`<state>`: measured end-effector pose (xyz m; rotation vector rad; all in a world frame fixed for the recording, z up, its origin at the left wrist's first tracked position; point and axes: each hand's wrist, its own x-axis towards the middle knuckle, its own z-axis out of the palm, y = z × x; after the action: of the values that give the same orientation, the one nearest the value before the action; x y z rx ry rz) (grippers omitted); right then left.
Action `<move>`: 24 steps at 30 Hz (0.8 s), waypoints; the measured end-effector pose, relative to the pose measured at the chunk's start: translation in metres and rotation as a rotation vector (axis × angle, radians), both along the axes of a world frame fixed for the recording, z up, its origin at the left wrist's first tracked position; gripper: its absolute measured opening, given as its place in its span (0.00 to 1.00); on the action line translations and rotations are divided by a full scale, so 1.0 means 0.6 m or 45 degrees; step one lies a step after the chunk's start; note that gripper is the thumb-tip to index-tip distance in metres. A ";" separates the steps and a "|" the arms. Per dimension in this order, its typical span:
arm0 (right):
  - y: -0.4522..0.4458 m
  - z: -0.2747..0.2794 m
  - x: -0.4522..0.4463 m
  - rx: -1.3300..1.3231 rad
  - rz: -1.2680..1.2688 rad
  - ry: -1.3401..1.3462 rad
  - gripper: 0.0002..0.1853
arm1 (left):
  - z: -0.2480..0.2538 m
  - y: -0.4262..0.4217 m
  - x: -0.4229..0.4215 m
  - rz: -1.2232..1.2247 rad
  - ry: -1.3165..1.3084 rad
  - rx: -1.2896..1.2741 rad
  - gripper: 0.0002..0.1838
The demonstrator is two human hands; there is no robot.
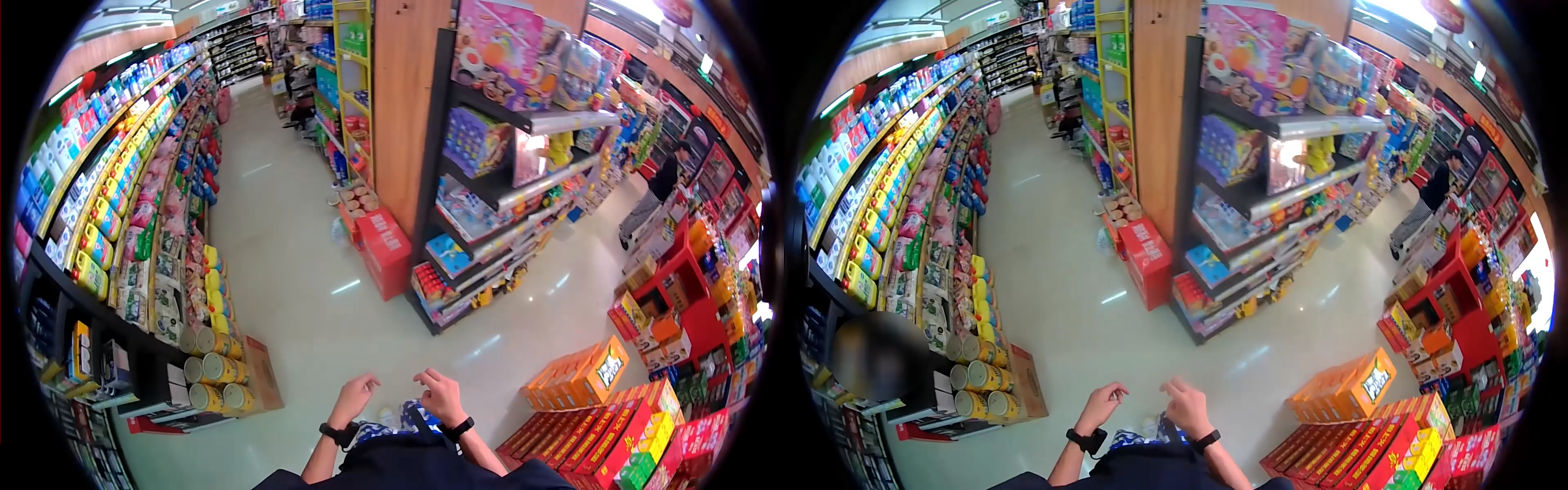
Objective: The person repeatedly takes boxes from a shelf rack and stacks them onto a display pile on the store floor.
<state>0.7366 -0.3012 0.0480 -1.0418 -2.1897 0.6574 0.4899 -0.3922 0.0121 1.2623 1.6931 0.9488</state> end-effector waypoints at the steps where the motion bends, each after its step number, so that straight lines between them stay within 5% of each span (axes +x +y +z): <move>1: 0.011 -0.003 -0.022 -0.012 0.021 -0.006 0.23 | -0.007 0.001 -0.021 0.013 -0.021 -0.020 0.18; 11: 0.226 -0.058 -0.221 0.036 0.151 -0.058 0.20 | -0.023 0.152 -0.227 0.179 -0.026 0.018 0.18; 16: 0.405 -0.034 -0.353 0.057 0.104 0.063 0.21 | 0.049 0.283 -0.349 0.201 -0.058 0.076 0.19; 24: 0.645 0.035 -0.571 0.215 0.348 0.063 0.19 | 0.041 0.436 -0.505 0.327 -0.099 0.048 0.16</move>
<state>0.3941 0.0860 0.0688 -0.6403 -2.3200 0.5972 0.1869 -0.1308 0.0369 1.0333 1.8122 1.1700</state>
